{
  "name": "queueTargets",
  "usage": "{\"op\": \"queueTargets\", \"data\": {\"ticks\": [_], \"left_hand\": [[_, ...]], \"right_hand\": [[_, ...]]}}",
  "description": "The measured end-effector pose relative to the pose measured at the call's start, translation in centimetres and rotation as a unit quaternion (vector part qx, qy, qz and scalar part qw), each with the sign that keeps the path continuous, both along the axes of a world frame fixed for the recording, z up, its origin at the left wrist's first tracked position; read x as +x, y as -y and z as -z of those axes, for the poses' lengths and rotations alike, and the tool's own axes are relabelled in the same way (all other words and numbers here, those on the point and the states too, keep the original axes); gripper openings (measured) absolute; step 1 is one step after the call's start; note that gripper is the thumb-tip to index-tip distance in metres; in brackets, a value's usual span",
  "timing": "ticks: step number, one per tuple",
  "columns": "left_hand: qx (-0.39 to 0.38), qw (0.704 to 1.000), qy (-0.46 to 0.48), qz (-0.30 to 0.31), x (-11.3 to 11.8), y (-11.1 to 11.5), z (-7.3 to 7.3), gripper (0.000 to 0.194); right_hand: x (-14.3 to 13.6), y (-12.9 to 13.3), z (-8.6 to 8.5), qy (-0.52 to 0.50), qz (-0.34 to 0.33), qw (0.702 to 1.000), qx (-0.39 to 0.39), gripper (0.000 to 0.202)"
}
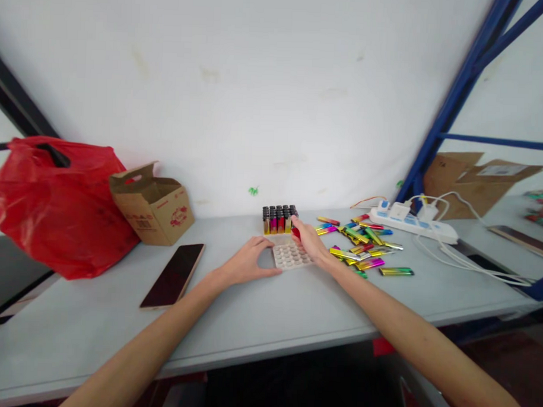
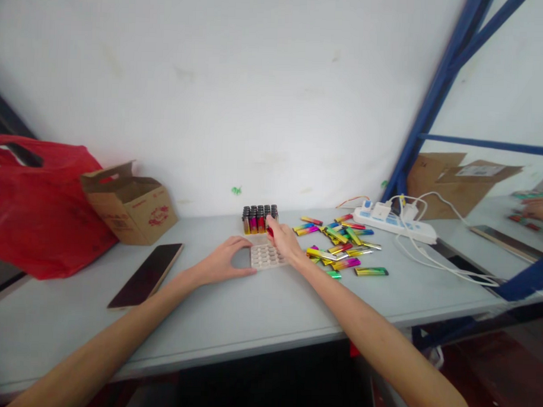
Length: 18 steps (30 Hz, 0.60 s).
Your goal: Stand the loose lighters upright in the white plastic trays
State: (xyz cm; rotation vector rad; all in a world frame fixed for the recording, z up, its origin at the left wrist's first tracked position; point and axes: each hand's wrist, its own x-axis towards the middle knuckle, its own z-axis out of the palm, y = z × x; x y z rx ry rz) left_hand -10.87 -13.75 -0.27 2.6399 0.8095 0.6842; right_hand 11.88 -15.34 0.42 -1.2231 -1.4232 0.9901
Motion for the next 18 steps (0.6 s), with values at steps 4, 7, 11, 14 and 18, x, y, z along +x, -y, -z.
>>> {"op": "queueTargets", "data": {"ticks": [4,7,11,14,18], "left_hand": [[0.002,1.000,0.003,-0.003,-0.01,0.02,0.00,0.054],[0.002,1.000,0.003,-0.005,-0.03,-0.06,0.08,0.055],[-0.005,1.000,0.006,-0.011,0.00,-0.19,0.25,0.055],[-0.016,1.000,0.004,-0.023,0.08,-0.25,0.29,0.057],[-0.039,0.998,0.013,-0.039,0.21,-0.32,0.37,0.061]], "right_hand": [[-0.74,0.40,-0.25,-0.018,0.052,0.998,-0.021,0.051],[-0.70,0.60,-0.47,-0.016,0.042,0.999,-0.012,0.051],[-0.32,0.61,-0.35,-0.019,0.039,0.999,-0.006,0.060],[-0.14,0.63,-0.23,-0.031,0.001,1.000,0.004,0.067],[0.05,0.87,-0.37,0.010,-0.044,0.995,0.086,0.058]]}}
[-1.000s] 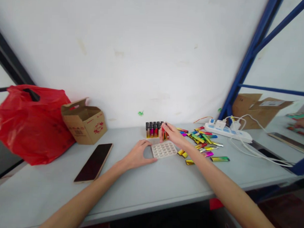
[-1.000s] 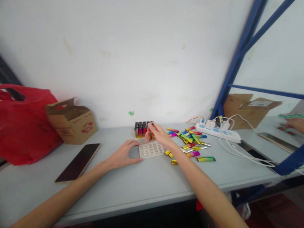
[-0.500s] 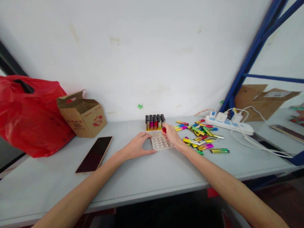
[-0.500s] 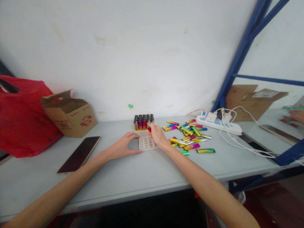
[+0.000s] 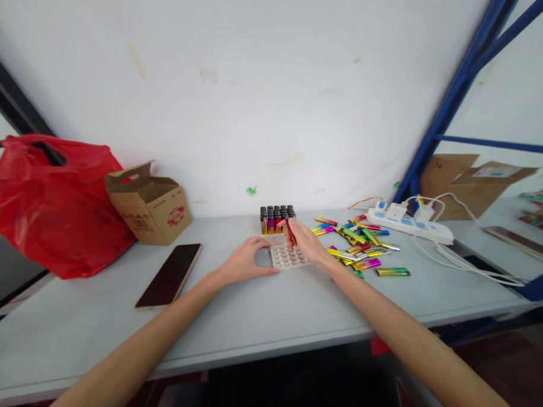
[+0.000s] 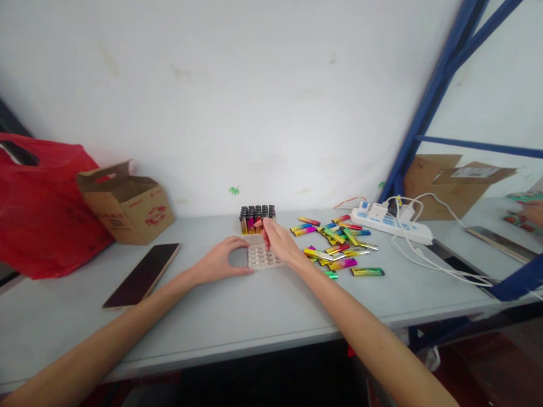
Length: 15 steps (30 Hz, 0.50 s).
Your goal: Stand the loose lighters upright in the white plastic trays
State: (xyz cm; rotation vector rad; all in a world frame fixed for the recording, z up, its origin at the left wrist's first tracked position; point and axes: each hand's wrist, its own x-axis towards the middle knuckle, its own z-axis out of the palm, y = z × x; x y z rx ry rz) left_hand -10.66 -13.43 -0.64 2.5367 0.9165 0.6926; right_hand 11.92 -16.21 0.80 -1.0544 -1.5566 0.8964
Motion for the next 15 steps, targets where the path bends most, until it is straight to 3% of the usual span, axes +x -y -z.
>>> {"op": "queueTargets", "data": {"ticks": [6,15], "left_hand": [[-0.026,0.999,0.029,-0.019,0.2,-0.1,0.3,0.064],[-0.057,0.997,0.044,-0.016,0.1,-0.6,0.8,0.065]], "right_hand": [[0.2,0.3,0.0,0.098,-0.017,0.992,0.072,0.034],[-0.2,-0.4,1.1,0.143,0.041,0.985,0.085,0.025]]}}
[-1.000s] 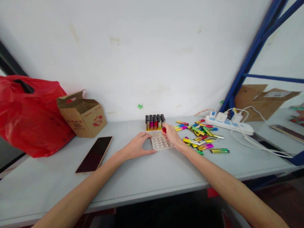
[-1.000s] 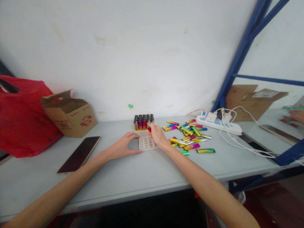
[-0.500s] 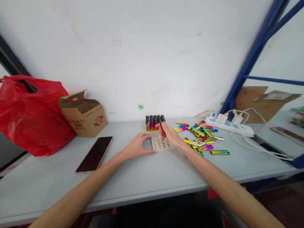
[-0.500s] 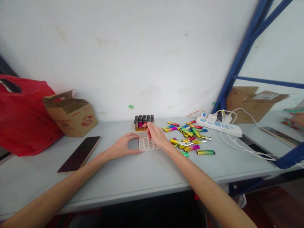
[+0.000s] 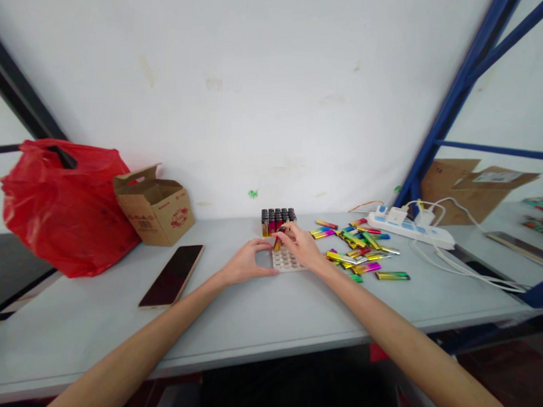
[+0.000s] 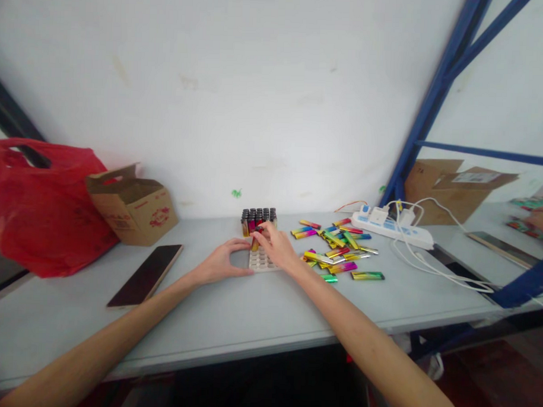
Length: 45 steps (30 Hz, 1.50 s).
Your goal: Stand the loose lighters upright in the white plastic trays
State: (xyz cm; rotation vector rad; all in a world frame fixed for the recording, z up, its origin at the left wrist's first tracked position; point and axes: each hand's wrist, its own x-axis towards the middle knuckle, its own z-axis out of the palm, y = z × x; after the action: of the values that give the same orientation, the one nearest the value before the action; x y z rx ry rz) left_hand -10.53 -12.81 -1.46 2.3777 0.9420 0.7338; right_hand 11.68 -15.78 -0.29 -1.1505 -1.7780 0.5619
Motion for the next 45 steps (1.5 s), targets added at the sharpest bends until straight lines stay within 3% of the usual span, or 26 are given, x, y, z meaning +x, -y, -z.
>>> {"op": "queueTargets", "data": {"ticks": [7,13,18,22,25,36,45], "left_hand": [[0.005,1.000,-0.011,0.013,-0.2,0.1,-0.1,0.062],[0.016,0.999,-0.028,0.004,-0.2,0.0,-0.2,0.064],[0.021,0.999,-0.028,0.010,-0.3,0.0,-0.3,0.065],[0.011,0.999,-0.036,0.010,-0.3,0.1,-0.5,0.068],[0.012,0.999,-0.043,0.013,-0.3,0.2,-0.6,0.068],[0.029,0.998,-0.055,0.020,-0.4,0.3,-0.9,0.067],[0.026,0.998,-0.060,0.019,-0.4,0.3,-0.9,0.067]], "right_hand": [[-0.4,-0.6,0.4,0.129,-0.011,0.991,0.032,0.017],[-0.3,-0.5,-0.3,0.180,-0.020,0.981,0.072,0.025],[4.6,-0.9,-1.2,0.222,0.058,0.970,0.079,0.032],[9.9,-1.4,-0.9,0.319,0.125,0.940,0.004,0.036],[11.8,-1.6,-0.4,0.370,0.122,0.920,-0.045,0.045],[11.0,-0.7,-1.6,0.387,0.119,0.912,-0.063,0.015],[10.6,0.0,-1.9,0.377,0.138,0.914,-0.062,0.005]]}}
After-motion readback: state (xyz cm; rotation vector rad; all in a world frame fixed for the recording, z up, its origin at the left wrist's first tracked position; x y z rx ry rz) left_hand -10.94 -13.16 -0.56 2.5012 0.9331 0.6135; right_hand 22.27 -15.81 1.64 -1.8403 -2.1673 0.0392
